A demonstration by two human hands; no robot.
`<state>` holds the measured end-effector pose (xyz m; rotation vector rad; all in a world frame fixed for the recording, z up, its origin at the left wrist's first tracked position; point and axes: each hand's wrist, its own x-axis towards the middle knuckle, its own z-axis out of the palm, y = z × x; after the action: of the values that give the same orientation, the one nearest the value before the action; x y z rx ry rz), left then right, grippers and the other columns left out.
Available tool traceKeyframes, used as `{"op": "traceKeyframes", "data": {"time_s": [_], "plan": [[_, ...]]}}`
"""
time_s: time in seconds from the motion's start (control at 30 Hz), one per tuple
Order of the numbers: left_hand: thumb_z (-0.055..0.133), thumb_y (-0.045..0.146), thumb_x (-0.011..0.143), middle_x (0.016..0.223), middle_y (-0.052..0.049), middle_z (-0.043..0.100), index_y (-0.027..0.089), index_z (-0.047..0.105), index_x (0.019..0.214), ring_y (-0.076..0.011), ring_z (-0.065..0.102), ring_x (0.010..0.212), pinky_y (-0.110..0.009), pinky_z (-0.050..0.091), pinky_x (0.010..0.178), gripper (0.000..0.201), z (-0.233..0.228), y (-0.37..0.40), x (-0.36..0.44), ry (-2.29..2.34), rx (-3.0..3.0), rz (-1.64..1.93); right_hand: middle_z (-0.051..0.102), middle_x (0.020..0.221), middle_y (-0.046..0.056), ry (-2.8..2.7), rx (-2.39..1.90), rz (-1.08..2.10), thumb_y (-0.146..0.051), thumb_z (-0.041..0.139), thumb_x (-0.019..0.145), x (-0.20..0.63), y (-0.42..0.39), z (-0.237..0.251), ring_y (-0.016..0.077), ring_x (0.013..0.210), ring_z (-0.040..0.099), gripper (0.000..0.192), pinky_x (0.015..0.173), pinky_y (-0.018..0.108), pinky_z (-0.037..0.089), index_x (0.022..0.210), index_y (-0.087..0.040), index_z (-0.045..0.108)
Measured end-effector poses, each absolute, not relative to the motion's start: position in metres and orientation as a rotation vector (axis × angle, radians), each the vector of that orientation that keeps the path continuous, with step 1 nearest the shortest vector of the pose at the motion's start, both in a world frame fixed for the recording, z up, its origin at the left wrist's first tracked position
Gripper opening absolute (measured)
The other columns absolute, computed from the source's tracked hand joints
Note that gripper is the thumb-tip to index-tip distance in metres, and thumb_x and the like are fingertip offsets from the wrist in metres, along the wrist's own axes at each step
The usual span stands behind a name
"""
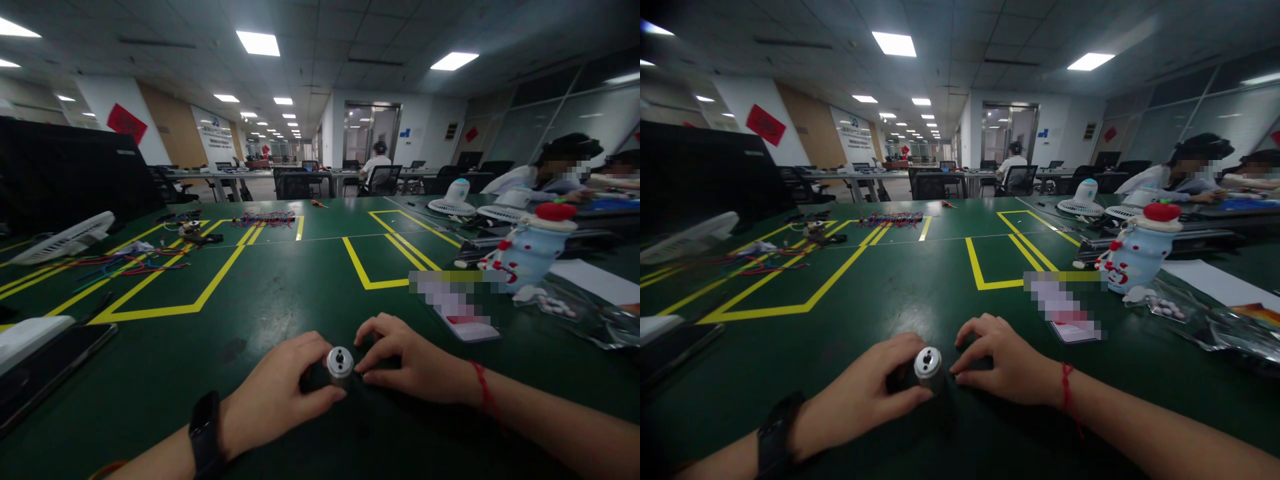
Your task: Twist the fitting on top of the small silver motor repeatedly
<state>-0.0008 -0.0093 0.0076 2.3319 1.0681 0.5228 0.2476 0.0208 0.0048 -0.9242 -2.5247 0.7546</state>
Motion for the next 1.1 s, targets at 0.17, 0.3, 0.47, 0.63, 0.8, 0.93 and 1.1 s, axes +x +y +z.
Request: {"op": "traceKeyframes", "data": {"time_s": [0.17, 0.3, 0.47, 0.63, 0.8, 0.93, 1.1], "plan": [[0.065, 0.03, 0.086, 0.088, 0.0, 0.057, 0.019, 0.058, 0.09, -0.0164, 0.052, 0.077, -0.025, 0.037, 0.064, 0.013, 0.007, -0.009, -0.001, 1.079, 2.327, 0.508, 0.059, 0.115, 0.004, -2.483, -0.901, 0.821, -0.03, 0.072, 0.078, 0.248, 0.019, 0.006, 0.0218, 0.106, 0.053, 0.02, 0.095, 0.041, 0.038, 0.098, -0.028, 0.074], [0.066, 0.029, 0.086, 0.089, 0.0, 0.057, 0.02, 0.058, 0.09, -0.0166, 0.052, 0.078, -0.026, 0.037, 0.066, 0.013, 0.006, -0.008, -0.001, 1.07, 2.328, 0.516, 0.061, 0.111, 0.006, -2.1, -0.932, 1.123, -0.031, 0.066, 0.083, 0.254, 0.033, 0.005, 0.0195, 0.1, 0.057, 0.018, 0.087, 0.034, 0.044, 0.098, -0.023, 0.073], [0.065, 0.028, 0.086, 0.09, 0.0, 0.057, 0.02, 0.058, 0.091, -0.0167, 0.052, 0.078, -0.026, 0.038, 0.067, 0.012, 0.005, -0.009, -0.002, 1.063, 2.321, 0.517, 0.061, 0.083, 0.005, -1.508, -1.119, 1.225, -0.04, 0.058, 0.087, 0.267, 0.064, -0.016, 0.0132, 0.067, 0.055, 0.027, 0.062, 0.028, 0.044, 0.093, -0.015, 0.068], [0.066, 0.028, 0.085, 0.086, 0.001, 0.056, 0.019, 0.056, 0.088, -0.0161, 0.05, 0.074, -0.026, 0.036, 0.064, 0.013, 0.004, -0.008, -0.002, 1.094, 2.324, 0.526, 0.06, 0.087, 0.006, -1.552, -1.152, 1.206, -0.041, 0.059, 0.086, 0.266, 0.062, -0.013, 0.0138, 0.069, 0.054, 0.029, 0.064, 0.03, 0.045, 0.096, -0.015, 0.067], [0.066, 0.029, 0.085, 0.086, 0.001, 0.056, 0.019, 0.056, 0.087, -0.0157, 0.05, 0.074, -0.025, 0.035, 0.062, 0.013, 0.005, -0.008, -0.001, 1.084, 2.324, 0.529, 0.059, 0.1, 0.004, -2.333, -0.945, 0.878, -0.029, 0.076, 0.071, 0.251, 0.03, 0.005, 0.0195, 0.091, 0.055, 0.017, 0.086, 0.038, 0.042, 0.086, -0.02, 0.072], [0.066, 0.03, 0.086, 0.085, 0.001, 0.056, 0.019, 0.057, 0.087, -0.0157, 0.05, 0.074, -0.025, 0.035, 0.062, 0.014, 0.006, -0.008, 0.0, 1.083, 2.331, 0.52, 0.057, 0.101, 0.004, -2.366, -0.876, 0.763, -0.02, 0.07, 0.077, 0.24, 0.017, 0.007, 0.0169, 0.092, 0.056, 0.005, 0.084, 0.033, 0.045, 0.081, -0.018, 0.067], [0.066, 0.029, 0.086, 0.087, 0.001, 0.056, 0.02, 0.058, 0.088, -0.0162, 0.052, 0.076, -0.026, 0.036, 0.064, 0.013, 0.006, -0.008, 0.001, 1.071, 2.338, 0.525, 0.055, 0.098, 0.003, -2.128, -0.824, 0.769, -0.017, 0.066, 0.081, 0.227, 0.013, 0.014, 0.0141, 0.088, 0.055, 0.004, 0.076, 0.027, 0.046, 0.082, -0.018, 0.063]]}}
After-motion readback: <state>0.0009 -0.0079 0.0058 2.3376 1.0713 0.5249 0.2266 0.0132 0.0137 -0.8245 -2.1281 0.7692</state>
